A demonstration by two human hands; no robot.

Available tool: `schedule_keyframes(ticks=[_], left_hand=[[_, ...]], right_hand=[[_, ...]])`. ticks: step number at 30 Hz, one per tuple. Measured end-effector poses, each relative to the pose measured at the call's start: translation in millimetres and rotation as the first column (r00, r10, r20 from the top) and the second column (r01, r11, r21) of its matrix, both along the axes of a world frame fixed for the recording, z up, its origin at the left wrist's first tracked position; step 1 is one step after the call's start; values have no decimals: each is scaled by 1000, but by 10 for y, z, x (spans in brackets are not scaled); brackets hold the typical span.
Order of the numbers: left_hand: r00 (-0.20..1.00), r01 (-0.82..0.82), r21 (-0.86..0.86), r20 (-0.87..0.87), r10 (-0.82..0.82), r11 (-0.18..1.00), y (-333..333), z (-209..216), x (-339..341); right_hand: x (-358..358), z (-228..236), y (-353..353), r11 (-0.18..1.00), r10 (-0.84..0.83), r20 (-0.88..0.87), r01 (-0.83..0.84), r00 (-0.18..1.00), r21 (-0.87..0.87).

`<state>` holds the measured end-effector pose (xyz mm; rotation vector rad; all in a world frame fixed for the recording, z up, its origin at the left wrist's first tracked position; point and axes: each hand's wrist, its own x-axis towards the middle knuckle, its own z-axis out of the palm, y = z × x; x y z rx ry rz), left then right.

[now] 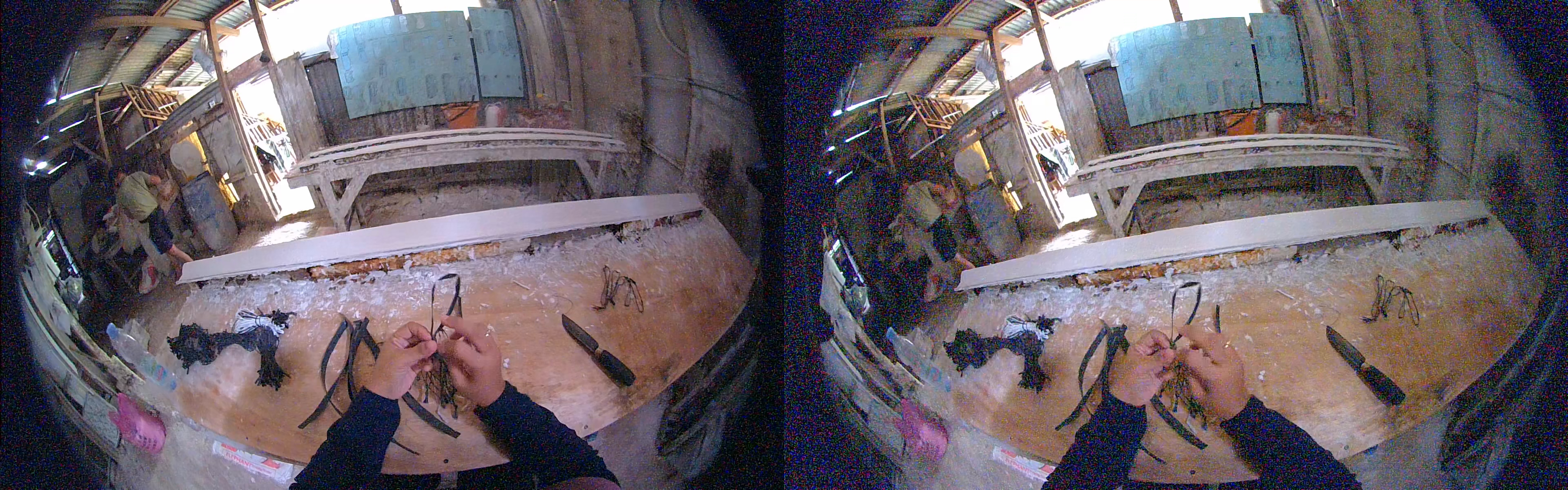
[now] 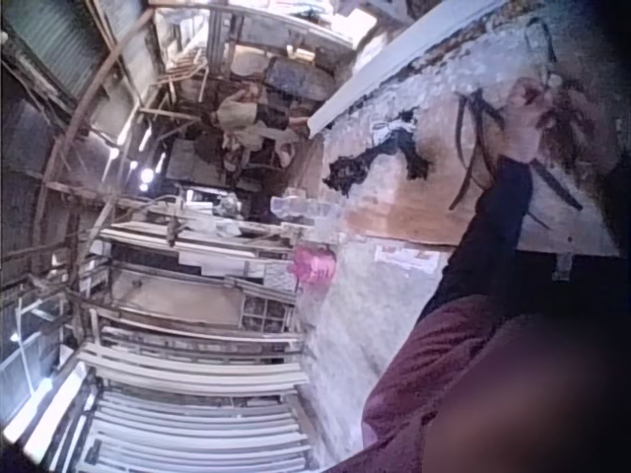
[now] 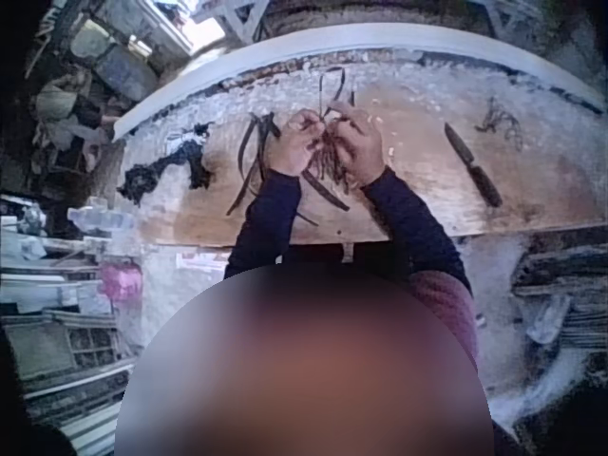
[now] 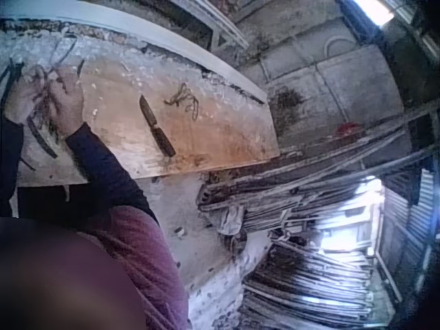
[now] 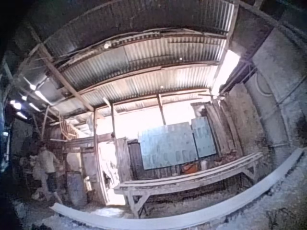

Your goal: The person ties black cable ties into knots by hand at a wooden workbench. They repeatedly pick up ties, loop them, and tighten the knots, placing the finished items on the table.

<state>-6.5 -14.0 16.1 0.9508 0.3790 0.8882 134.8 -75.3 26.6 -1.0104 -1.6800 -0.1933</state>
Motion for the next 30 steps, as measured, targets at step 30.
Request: schedule_keyframes(ticks=[30], left_hand=[[808, -291, 777, -113, 578, 558, -102, 136, 23]], right_hand=[[-32, -102, 48, 975, 41, -217, -87, 975, -207]])
